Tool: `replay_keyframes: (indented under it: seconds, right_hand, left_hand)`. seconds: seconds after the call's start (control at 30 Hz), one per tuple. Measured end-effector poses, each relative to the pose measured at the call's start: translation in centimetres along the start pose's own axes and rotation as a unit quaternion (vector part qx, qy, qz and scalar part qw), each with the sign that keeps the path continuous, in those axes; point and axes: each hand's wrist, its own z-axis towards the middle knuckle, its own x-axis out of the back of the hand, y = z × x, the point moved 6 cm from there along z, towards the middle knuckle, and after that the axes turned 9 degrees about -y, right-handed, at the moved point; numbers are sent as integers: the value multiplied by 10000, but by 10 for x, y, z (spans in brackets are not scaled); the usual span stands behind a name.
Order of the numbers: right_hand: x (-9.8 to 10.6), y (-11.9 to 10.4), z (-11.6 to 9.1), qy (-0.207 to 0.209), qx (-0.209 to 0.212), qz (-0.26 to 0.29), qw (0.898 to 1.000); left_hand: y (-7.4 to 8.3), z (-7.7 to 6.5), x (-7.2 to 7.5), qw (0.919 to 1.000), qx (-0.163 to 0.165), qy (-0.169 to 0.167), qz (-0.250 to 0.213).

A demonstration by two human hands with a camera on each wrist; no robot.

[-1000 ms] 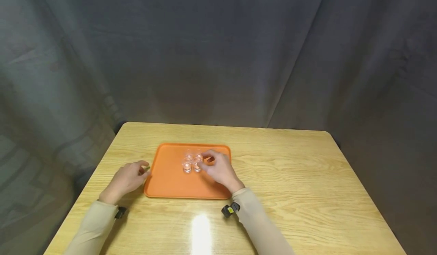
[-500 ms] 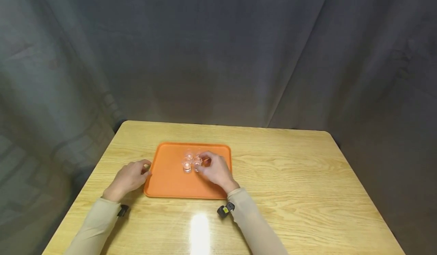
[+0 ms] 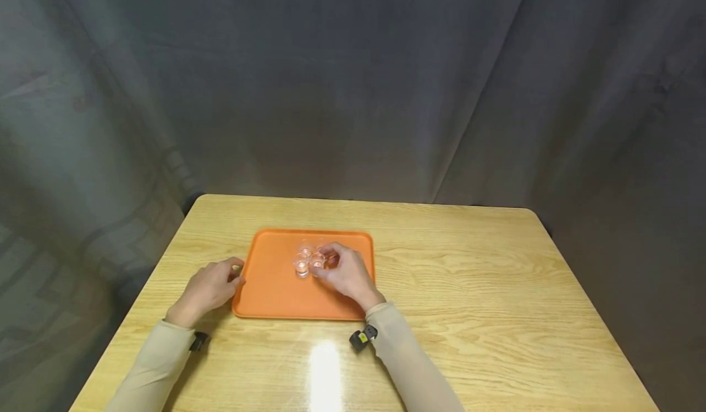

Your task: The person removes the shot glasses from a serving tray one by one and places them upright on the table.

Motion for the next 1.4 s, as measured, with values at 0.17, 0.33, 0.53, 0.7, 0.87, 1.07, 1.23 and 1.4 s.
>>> replay_keyframes:
  seconds: [0.17, 0.33, 0.53, 0.7, 0.87, 1.07, 1.23, 1.4]
  right_hand:
    - [0, 1, -1, -44, -82, -24, 10000]
    - [1, -1, -1, -69, -85, -126, 9999]
    - [1, -1, -1, -40, -56, -62, 10000]
    - [3, 0, -1, -26, -63, -20, 10000]
    - [6, -2, -1, 24, -11, 52, 10000]
    - [10, -2, -2, 145, 30, 175, 9997]
    - [14, 0, -3, 181, -11, 230, 9996]
    - [19, 2, -5, 266, -46, 267, 9993]
  left_hand:
    - [-1, 0, 0, 10000, -4, -12, 5]
    - [-2, 0, -1, 10000, 19, -19, 5]
    - [-1, -1, -1, 10000, 29, -26, -11]
    - [-1, -1, -1, 10000, 31, -16, -8]
    - [-1, -2, -1, 10000, 29, -14, 5]
    - [-2, -1, -1, 10000, 28, -24, 30]
    - [-1, -1, -1, 10000, 24, -24, 41]
    - [-1, -1, -1, 10000, 16, -25, 37]
